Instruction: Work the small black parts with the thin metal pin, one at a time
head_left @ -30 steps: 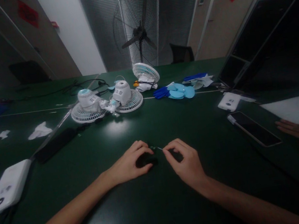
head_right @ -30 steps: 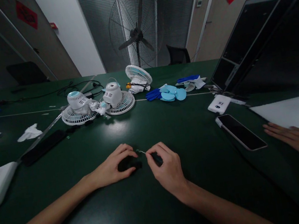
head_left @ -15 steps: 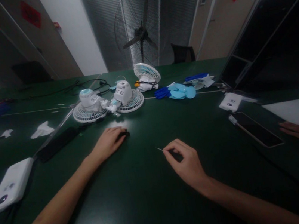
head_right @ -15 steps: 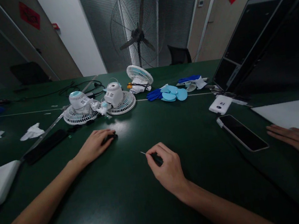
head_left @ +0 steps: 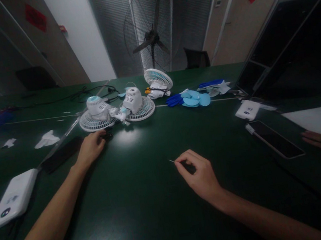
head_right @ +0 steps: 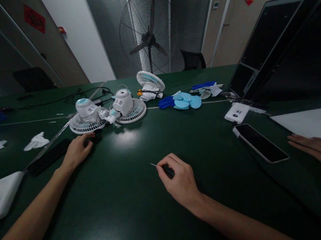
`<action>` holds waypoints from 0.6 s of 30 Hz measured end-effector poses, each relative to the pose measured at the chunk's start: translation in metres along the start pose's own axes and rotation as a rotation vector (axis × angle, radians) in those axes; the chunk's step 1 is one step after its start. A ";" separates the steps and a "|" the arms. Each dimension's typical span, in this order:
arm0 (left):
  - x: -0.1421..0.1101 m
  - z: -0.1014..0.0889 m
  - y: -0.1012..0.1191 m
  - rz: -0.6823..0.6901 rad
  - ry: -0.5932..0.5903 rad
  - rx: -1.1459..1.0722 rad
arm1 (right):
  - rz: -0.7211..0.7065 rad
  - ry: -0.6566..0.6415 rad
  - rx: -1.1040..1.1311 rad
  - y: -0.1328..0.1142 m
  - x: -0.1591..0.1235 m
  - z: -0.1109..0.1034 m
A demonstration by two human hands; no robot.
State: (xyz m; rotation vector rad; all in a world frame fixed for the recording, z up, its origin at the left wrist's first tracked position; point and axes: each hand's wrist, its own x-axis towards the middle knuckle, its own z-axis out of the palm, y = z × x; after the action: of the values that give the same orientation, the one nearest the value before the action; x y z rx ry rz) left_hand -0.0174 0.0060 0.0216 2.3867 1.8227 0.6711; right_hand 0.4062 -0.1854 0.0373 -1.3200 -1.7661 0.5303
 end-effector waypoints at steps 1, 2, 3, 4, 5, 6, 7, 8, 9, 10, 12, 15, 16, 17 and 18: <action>0.000 0.002 -0.002 0.002 0.024 -0.028 | -0.001 0.004 0.002 -0.001 0.000 0.000; 0.001 0.003 -0.005 -0.002 0.049 -0.054 | -0.001 0.009 0.002 -0.002 0.000 0.000; 0.001 0.004 -0.006 -0.011 0.074 -0.079 | -0.001 0.010 0.002 -0.002 0.001 0.000; 0.001 0.004 -0.006 -0.024 0.092 -0.100 | -0.001 0.011 0.002 -0.002 0.001 0.000; 0.001 0.004 -0.006 -0.040 0.105 -0.115 | -0.002 0.009 0.003 -0.002 0.000 0.000; 0.000 0.004 -0.005 -0.057 0.116 -0.126 | -0.002 0.006 0.005 -0.001 0.000 0.000; 0.000 0.003 -0.003 -0.075 0.126 -0.136 | -0.002 0.003 0.005 0.000 0.000 0.000; 0.000 0.002 -0.001 -0.095 0.138 -0.148 | -0.001 -0.002 0.006 0.001 0.000 0.000; 0.000 0.001 0.001 -0.117 0.153 -0.167 | -0.001 -0.006 0.007 0.001 0.000 0.001; 0.000 0.001 0.002 -0.142 0.172 -0.198 | -0.002 -0.009 0.008 0.002 0.000 0.001; 0.001 0.002 0.002 -0.185 0.214 -0.285 | -0.001 -0.012 0.007 0.002 0.000 0.001; 0.004 0.007 -0.005 -0.240 0.243 -0.388 | 0.002 -0.014 0.011 0.001 -0.001 0.001; 0.005 0.008 -0.009 -0.259 0.237 -0.408 | 0.005 -0.015 0.012 0.001 -0.001 0.001; 0.005 0.010 -0.012 -0.277 0.227 -0.427 | 0.009 -0.017 0.014 0.001 -0.001 0.001; 0.006 0.010 -0.016 -0.292 0.219 -0.445 | 0.014 -0.022 0.018 0.001 -0.001 0.000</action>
State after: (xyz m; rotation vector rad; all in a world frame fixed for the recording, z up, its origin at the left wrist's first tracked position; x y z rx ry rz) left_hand -0.0264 0.0185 0.0092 1.7840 1.8052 1.1889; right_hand 0.4065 -0.1858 0.0360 -1.3201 -1.7666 0.5692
